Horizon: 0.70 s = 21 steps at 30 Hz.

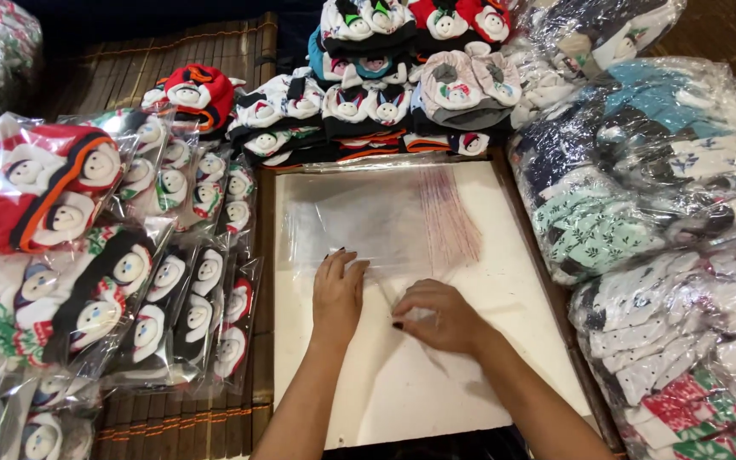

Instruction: Packaging small fabric items into clear plastic bags

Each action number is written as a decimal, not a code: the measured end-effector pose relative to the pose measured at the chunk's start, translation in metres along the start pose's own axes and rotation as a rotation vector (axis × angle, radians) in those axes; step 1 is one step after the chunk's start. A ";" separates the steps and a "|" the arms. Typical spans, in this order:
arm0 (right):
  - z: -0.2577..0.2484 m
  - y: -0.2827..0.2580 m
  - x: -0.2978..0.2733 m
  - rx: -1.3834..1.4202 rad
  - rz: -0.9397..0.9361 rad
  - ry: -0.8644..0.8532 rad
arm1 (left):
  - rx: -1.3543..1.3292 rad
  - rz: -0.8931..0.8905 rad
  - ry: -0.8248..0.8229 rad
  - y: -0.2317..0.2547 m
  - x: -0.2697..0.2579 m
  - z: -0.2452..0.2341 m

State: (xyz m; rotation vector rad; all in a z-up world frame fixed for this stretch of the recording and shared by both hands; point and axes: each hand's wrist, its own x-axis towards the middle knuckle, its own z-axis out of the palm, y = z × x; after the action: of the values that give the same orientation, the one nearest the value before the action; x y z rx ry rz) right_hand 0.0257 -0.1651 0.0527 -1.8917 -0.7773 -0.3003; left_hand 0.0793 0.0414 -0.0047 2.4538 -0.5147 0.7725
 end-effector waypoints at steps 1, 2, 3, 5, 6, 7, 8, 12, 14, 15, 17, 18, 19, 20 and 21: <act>-0.005 0.008 -0.002 -0.003 0.001 0.002 | -0.003 0.003 0.000 0.001 0.000 -0.003; -0.011 0.016 -0.003 -0.094 -0.004 0.048 | -0.042 -0.011 -0.048 0.001 0.001 -0.005; -0.017 0.024 -0.004 -0.184 -0.009 0.094 | -0.080 -0.025 -0.097 0.002 0.002 -0.007; -0.027 0.034 -0.008 -0.403 0.015 0.075 | -0.095 -0.041 -0.121 0.001 0.000 -0.010; -0.035 0.040 -0.008 -0.623 0.037 0.062 | -0.108 -0.050 -0.145 0.001 0.002 -0.010; -0.035 0.037 -0.007 -0.631 0.034 0.067 | -0.112 -0.044 -0.140 0.000 0.002 -0.010; -0.035 0.033 -0.006 -0.646 0.058 0.021 | -0.076 -0.035 -0.131 -0.001 0.003 -0.009; -0.027 0.038 -0.011 -0.664 0.056 -0.020 | 0.141 -0.078 -0.158 -0.016 -0.002 0.008; -0.026 0.035 -0.010 -0.675 0.037 -0.015 | 0.170 -0.103 -0.140 -0.012 -0.001 0.009; -0.025 0.032 -0.009 -0.677 0.019 -0.018 | 0.203 -0.138 -0.128 -0.010 -0.001 0.009; -0.019 0.028 -0.006 -0.700 -0.022 0.006 | 0.175 -0.104 -0.063 -0.002 0.004 -0.002; -0.017 0.025 -0.005 -0.715 -0.059 0.019 | 0.149 -0.080 -0.006 0.003 0.006 -0.007; -0.016 0.021 -0.005 -0.725 -0.063 0.026 | 0.144 -0.072 0.002 0.004 0.006 -0.009; -0.015 0.017 -0.003 -0.705 -0.093 0.016 | 0.105 -0.092 -0.037 0.003 0.005 -0.011; -0.012 0.013 -0.001 -0.686 -0.123 0.006 | 0.066 -0.112 -0.076 0.002 0.004 -0.014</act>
State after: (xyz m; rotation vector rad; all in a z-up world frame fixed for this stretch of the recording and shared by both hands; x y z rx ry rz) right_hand 0.0349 -0.1800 0.0482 -2.4772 -0.8556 -0.7201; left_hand 0.0756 0.0467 0.0083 2.5566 -0.3808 0.6623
